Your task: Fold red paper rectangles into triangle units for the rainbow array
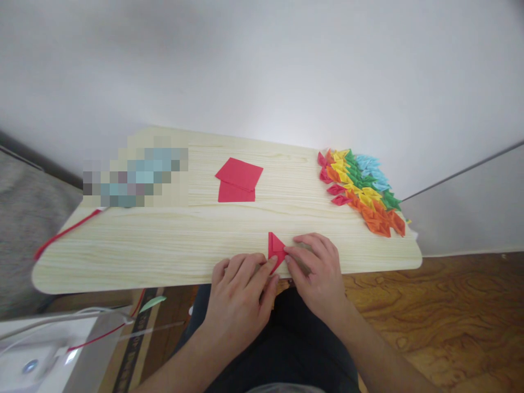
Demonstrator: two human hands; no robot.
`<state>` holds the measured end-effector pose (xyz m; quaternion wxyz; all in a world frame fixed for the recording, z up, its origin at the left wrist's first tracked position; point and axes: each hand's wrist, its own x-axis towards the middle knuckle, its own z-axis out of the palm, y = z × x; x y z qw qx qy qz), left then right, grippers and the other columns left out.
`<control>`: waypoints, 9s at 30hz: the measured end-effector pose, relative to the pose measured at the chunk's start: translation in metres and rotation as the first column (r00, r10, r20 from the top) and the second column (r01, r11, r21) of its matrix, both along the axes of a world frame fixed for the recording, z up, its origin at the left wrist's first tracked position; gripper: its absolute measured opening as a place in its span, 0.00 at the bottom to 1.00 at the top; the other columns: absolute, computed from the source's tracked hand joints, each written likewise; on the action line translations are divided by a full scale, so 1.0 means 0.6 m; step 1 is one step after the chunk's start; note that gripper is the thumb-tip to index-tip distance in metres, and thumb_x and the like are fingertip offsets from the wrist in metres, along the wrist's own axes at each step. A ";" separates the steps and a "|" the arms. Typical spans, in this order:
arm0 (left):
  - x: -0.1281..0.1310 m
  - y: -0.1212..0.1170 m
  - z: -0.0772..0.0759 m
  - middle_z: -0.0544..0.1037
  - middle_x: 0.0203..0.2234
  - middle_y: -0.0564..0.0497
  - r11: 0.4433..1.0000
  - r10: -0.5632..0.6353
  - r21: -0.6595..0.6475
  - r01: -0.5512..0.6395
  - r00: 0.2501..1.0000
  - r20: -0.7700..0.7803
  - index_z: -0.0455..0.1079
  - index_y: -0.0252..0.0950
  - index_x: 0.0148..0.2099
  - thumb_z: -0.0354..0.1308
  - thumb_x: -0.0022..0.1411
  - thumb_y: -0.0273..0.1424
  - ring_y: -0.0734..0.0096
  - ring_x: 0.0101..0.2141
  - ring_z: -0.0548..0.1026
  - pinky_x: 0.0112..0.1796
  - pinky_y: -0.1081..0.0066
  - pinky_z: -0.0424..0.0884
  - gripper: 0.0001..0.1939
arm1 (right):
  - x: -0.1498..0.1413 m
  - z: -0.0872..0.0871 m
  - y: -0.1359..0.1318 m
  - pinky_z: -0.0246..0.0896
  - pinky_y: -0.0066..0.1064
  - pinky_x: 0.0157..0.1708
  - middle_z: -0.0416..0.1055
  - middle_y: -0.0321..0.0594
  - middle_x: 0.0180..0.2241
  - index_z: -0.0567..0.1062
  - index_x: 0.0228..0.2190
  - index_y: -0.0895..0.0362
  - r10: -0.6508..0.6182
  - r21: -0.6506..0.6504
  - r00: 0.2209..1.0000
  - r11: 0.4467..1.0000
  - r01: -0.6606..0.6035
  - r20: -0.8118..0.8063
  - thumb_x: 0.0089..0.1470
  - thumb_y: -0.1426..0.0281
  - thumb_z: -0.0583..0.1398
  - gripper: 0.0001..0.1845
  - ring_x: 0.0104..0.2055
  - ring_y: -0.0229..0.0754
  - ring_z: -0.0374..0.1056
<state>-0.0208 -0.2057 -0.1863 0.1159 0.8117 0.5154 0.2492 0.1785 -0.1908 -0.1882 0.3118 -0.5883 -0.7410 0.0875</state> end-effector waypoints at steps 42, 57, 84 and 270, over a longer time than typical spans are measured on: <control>0.011 0.330 0.324 0.74 0.28 0.57 0.976 -0.185 0.003 0.216 0.830 0.526 0.72 0.38 0.35 0.61 0.64 0.32 0.72 0.32 0.70 0.35 0.69 0.63 0.05 | 0.015 0.318 0.274 0.61 0.30 0.26 0.77 0.36 0.25 0.81 0.28 0.55 0.193 0.020 0.618 0.961 -0.275 -0.762 0.52 0.62 0.72 0.11 0.26 0.37 0.67; 0.004 0.399 0.318 0.76 0.28 0.52 0.910 -0.158 -0.137 0.391 0.633 0.758 0.73 0.36 0.34 0.63 0.65 0.39 0.70 0.31 0.72 0.34 0.68 0.67 0.12 | -0.009 0.314 0.349 0.61 0.27 0.27 0.77 0.35 0.26 0.81 0.33 0.56 0.232 0.068 0.508 0.945 -0.321 -0.830 0.55 0.62 0.70 0.11 0.26 0.36 0.68; 0.013 0.359 0.323 0.78 0.32 0.55 0.959 -0.283 0.149 0.241 0.781 0.557 0.76 0.42 0.40 0.62 0.66 0.29 0.70 0.35 0.73 0.41 0.68 0.69 0.02 | -0.002 0.320 0.334 0.69 0.29 0.29 0.77 0.37 0.25 0.81 0.30 0.56 0.171 -0.012 0.405 0.911 -0.411 -0.898 0.56 0.63 0.68 0.09 0.25 0.37 0.70; -0.013 0.381 0.323 0.74 0.25 0.55 0.966 -0.175 -0.011 0.260 0.681 0.712 0.73 0.36 0.31 0.62 0.68 0.41 0.73 0.29 0.67 0.34 0.70 0.61 0.16 | 0.021 0.334 0.310 0.58 0.28 0.28 0.79 0.38 0.28 0.82 0.30 0.57 0.167 0.007 0.635 0.969 -0.246 -0.754 0.56 0.58 0.70 0.15 0.28 0.36 0.66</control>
